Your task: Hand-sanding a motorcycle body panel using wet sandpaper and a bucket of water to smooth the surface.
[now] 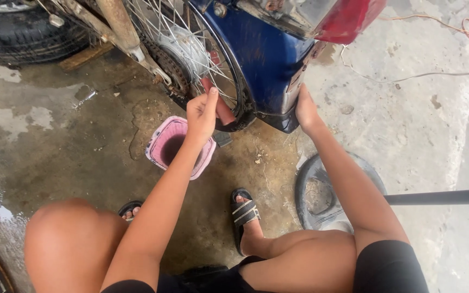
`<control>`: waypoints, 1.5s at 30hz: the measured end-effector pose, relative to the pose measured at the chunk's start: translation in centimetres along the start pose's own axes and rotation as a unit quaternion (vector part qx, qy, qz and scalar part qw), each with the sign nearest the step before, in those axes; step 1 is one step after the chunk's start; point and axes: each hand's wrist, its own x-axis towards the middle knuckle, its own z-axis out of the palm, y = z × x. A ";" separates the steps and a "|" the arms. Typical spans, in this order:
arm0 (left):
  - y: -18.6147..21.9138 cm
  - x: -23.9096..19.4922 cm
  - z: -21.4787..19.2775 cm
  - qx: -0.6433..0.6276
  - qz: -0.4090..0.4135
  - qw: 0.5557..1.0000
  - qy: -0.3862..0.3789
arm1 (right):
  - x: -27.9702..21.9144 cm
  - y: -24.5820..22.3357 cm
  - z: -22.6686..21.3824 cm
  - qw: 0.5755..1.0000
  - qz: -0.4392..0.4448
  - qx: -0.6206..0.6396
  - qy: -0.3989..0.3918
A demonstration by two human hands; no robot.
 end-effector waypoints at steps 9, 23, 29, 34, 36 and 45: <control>18.5 0.3 5.6 0.072 -0.037 0.970 -0.230 | -2.1 -1.1 -0.2 0.999 -0.038 -0.003 -0.015; 18.3 1.8 5.0 0.208 0.141 0.951 -0.183 | -2.3 -1.0 -0.4 0.997 -0.060 -0.024 -0.038; 17.3 2.0 4.9 0.208 0.114 0.954 -0.182 | -1.4 -0.8 -0.6 0.999 -0.017 -0.019 -0.028; 15.3 3.1 4.1 0.277 0.091 0.911 -0.293 | -1.0 -0.7 -0.3 0.998 -0.048 -0.038 -0.030; 18.6 5.0 3.2 0.190 0.128 0.939 -0.255 | -2.0 -1.6 -0.2 0.998 -0.053 -0.026 -0.032; 16.2 4.5 2.7 0.227 0.079 0.906 -0.348 | 1.1 2.0 -0.4 0.999 -0.046 0.006 -0.004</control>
